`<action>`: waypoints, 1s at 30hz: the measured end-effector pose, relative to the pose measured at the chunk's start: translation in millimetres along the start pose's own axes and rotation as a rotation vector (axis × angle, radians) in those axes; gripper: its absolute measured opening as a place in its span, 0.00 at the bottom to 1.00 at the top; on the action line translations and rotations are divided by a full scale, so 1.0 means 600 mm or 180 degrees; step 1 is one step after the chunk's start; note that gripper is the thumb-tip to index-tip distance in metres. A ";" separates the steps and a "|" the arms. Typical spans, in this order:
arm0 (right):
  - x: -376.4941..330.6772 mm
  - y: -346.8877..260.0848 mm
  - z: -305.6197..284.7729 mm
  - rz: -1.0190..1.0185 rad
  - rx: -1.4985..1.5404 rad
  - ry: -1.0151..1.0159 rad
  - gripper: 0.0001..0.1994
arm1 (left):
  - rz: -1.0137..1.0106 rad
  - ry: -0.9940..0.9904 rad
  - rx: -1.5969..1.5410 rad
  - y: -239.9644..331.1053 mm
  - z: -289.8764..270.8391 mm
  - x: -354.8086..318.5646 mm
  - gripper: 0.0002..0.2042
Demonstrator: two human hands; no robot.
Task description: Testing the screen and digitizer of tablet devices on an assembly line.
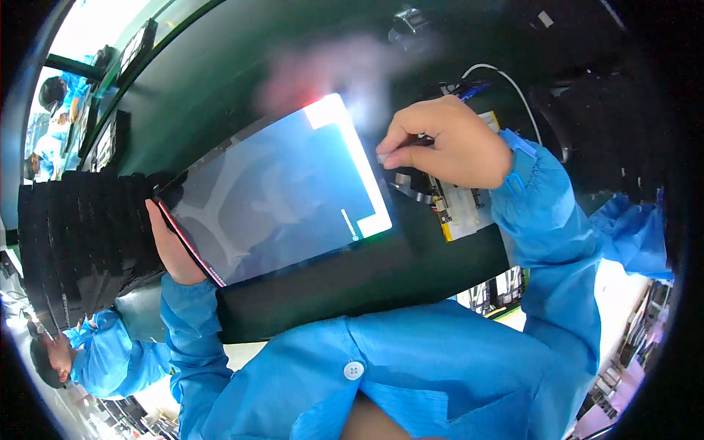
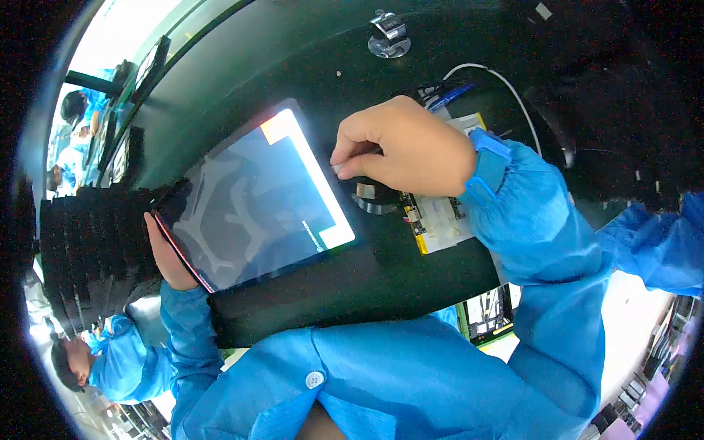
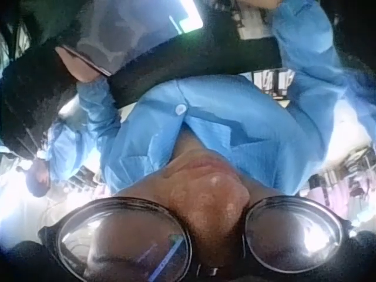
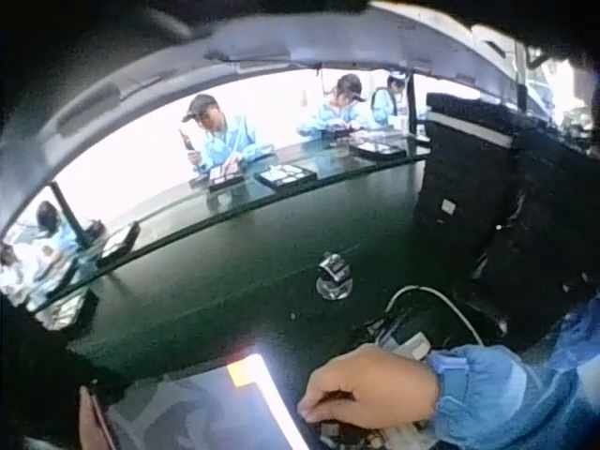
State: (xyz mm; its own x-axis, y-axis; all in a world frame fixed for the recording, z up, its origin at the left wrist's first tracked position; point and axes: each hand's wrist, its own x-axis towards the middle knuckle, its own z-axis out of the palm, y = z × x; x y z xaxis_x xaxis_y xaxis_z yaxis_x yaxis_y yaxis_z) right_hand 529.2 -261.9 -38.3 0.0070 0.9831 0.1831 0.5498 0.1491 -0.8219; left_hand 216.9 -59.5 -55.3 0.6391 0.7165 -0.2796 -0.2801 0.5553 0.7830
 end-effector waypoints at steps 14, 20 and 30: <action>-0.047 0.067 -0.098 0.0071 -0.2098 0.0146 0.05 | -0.0355 -0.0051 -0.0141 0.005 0.006 0.000 0.29; -0.036 0.057 -0.081 0.0399 -0.2171 0.0195 0.07 | -0.0392 -0.0277 -0.0306 0.001 -0.002 0.000 0.28; -0.040 0.032 -0.102 0.0187 -0.2476 -0.0243 0.09 | -0.0455 -0.0294 -0.0455 0.006 0.004 -0.003 0.28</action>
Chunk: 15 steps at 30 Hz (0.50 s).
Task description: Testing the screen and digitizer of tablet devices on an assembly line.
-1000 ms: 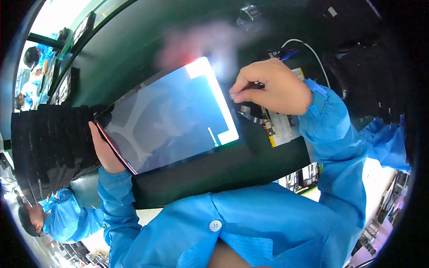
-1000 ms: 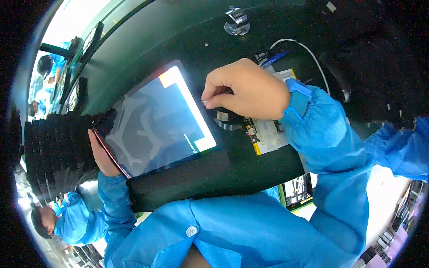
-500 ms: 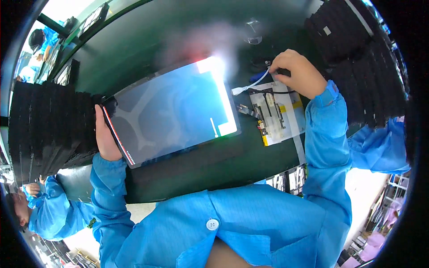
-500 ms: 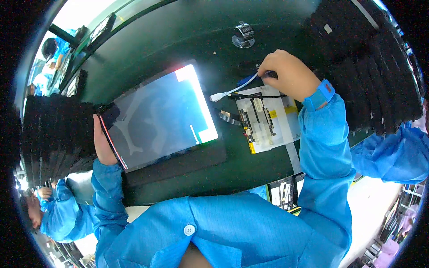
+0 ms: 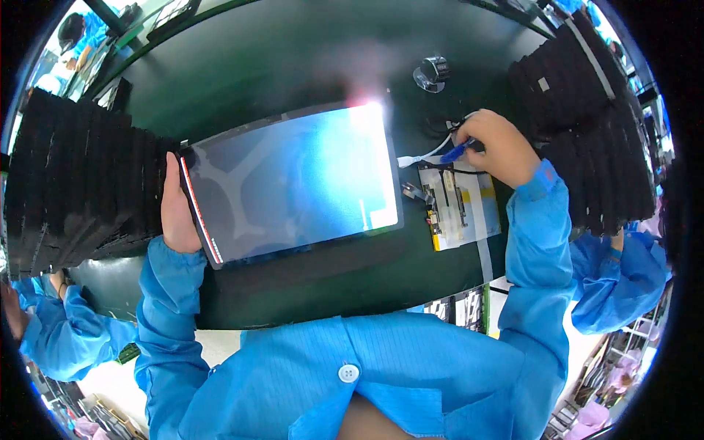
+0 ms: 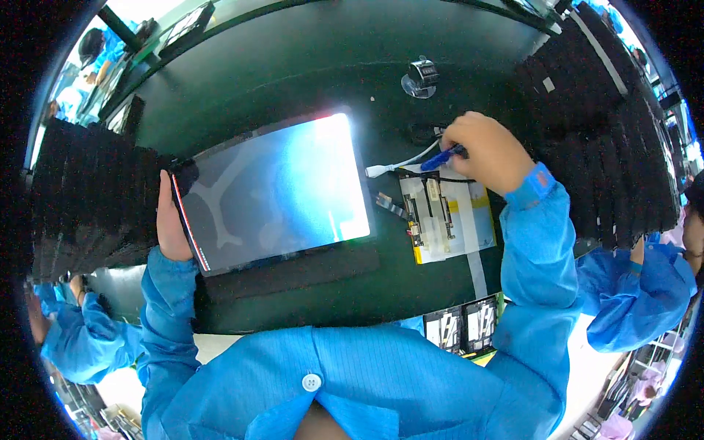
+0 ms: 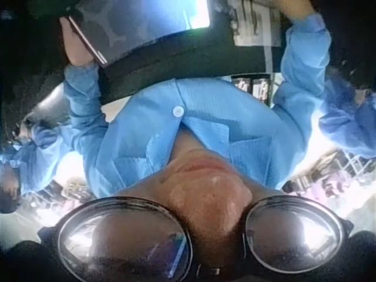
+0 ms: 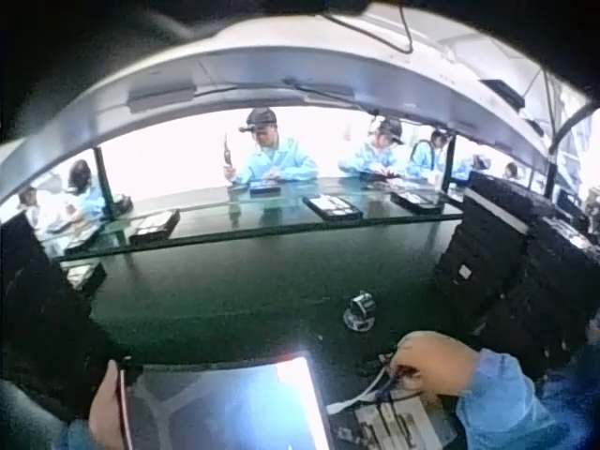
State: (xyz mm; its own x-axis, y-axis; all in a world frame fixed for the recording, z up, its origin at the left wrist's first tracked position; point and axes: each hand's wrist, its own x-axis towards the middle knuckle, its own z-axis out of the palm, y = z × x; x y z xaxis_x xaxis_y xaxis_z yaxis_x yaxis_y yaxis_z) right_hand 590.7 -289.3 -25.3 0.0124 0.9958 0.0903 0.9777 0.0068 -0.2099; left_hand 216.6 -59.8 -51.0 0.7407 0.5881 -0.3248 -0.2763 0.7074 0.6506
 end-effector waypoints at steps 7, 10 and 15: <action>0.053 -0.029 -0.037 -0.0209 0.0061 0.0775 0.10 | -0.0134 -0.0314 -0.0129 0.000 -0.030 0.010 0.30; 0.104 -0.010 0.013 -0.0123 -0.0326 0.0568 0.10 | -0.0131 -0.0039 -0.0015 -0.003 -0.016 0.011 0.31; 0.109 -0.025 0.047 -0.0041 -0.0753 0.0572 0.17 | -0.0150 -0.0121 -0.0100 -0.003 -0.011 0.007 0.31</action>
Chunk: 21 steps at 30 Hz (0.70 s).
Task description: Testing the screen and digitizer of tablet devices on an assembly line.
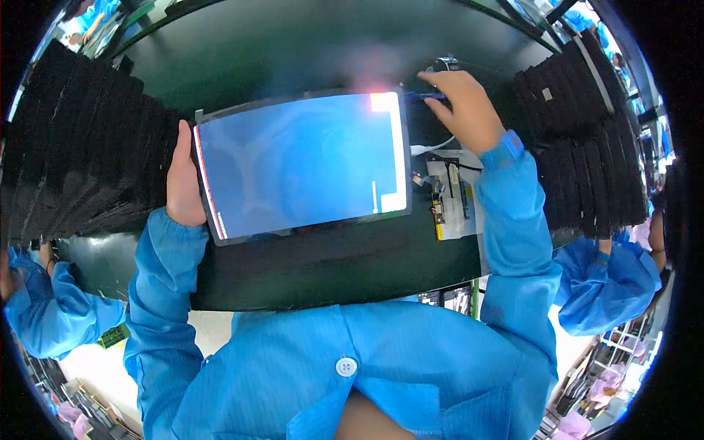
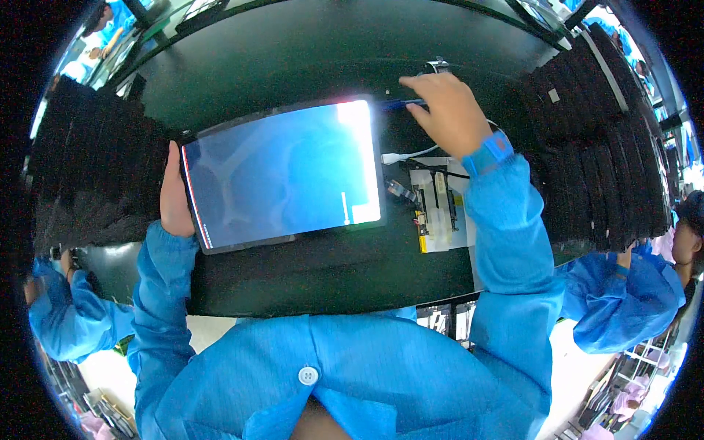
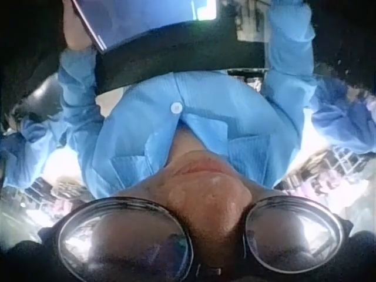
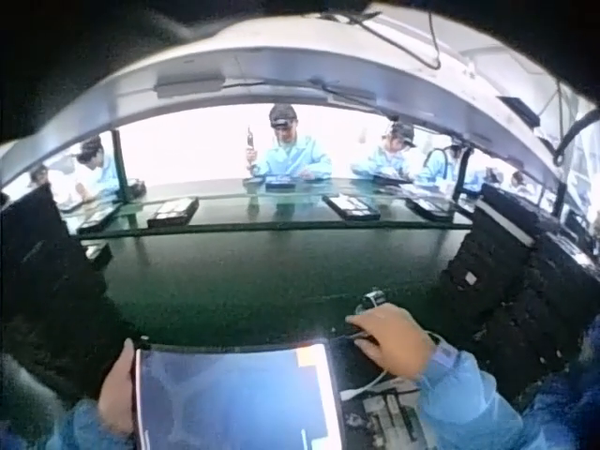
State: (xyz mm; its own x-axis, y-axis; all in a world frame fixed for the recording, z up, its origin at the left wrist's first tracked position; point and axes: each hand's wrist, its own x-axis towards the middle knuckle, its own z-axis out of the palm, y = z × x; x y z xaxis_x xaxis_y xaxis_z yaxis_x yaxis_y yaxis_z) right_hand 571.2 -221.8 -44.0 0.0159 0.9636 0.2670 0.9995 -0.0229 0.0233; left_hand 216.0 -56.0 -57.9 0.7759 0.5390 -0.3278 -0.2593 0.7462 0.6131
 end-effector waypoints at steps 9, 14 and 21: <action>-0.076 -0.162 -0.051 0.0202 0.1218 0.0197 0.55 | 0.0107 0.0313 0.0082 0.000 0.005 0.005 0.26; -0.073 -0.101 -0.062 0.0294 0.2300 0.0245 0.38 | -0.0020 -0.0663 -0.0028 0.010 -0.040 0.009 0.28; -0.061 -0.085 -0.031 0.0324 0.2287 -0.0505 0.12 | -0.0012 0.0120 0.0088 0.001 -0.002 0.004 0.29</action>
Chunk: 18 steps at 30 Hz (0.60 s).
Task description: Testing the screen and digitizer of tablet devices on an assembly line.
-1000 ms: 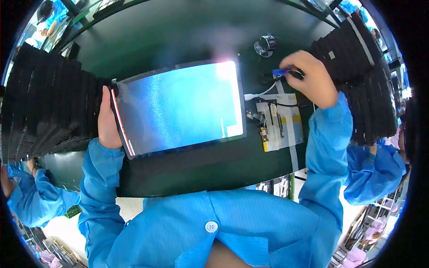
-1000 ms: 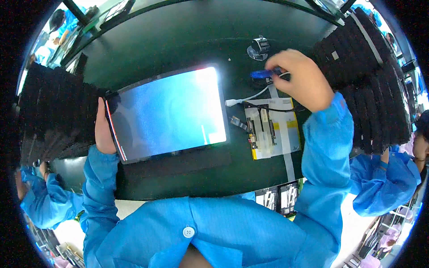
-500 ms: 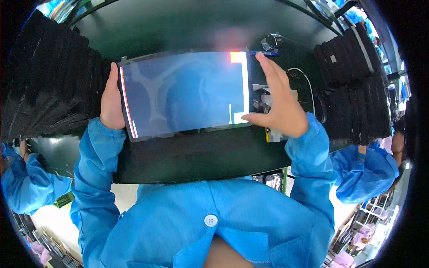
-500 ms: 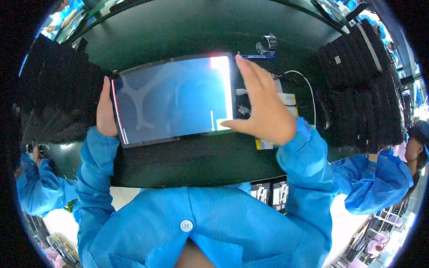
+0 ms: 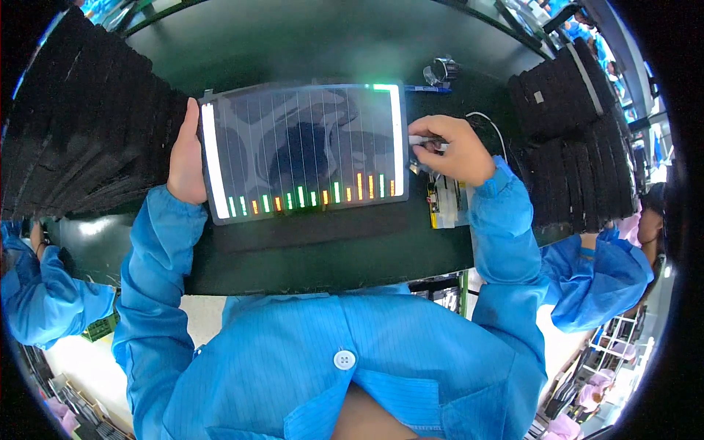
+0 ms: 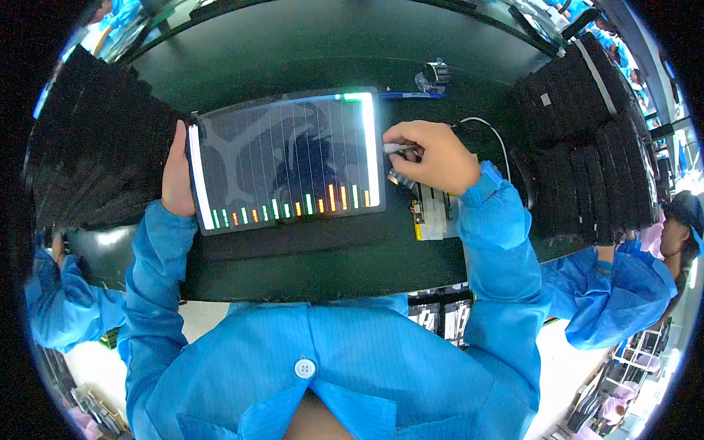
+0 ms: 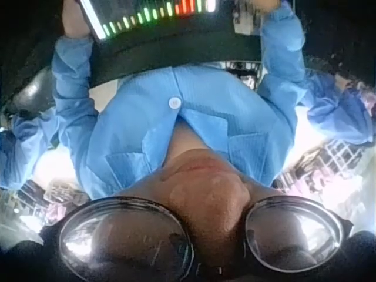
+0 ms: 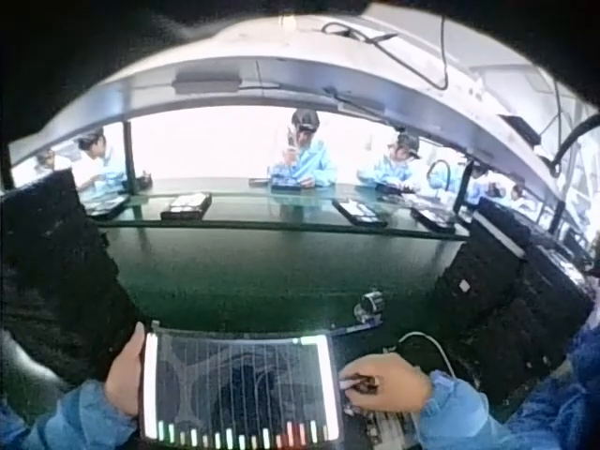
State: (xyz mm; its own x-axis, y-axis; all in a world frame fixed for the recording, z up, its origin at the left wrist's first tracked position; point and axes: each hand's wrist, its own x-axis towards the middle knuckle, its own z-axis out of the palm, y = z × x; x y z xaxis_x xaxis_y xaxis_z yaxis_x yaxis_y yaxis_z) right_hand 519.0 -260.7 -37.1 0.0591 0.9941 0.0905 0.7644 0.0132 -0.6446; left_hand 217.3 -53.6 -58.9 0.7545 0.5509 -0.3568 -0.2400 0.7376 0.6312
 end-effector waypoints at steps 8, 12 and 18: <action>0.006 0.024 0.030 0.0072 0.0294 0.0263 0.11 | 0.0043 -0.0080 -0.0027 -0.004 0.014 -0.006 0.31; 0.005 0.032 0.036 -0.0036 0.0569 0.0342 0.09 | 0.0064 -0.0160 0.0008 -0.001 0.006 -0.005 0.32; 0.004 0.052 -0.021 -0.0024 -0.0836 0.0792 0.21 | 0.0033 -0.0337 -0.0065 0.002 -0.004 -0.006 0.31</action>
State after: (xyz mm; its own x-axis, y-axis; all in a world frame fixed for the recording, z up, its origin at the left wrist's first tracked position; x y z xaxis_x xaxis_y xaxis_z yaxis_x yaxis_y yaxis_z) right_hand 551.2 -259.4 -47.6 0.1826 0.9372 0.2973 0.9024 -0.0397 -0.4290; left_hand 213.2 -53.9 -58.6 0.8120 0.5150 -0.2747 -0.2599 0.7404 0.6199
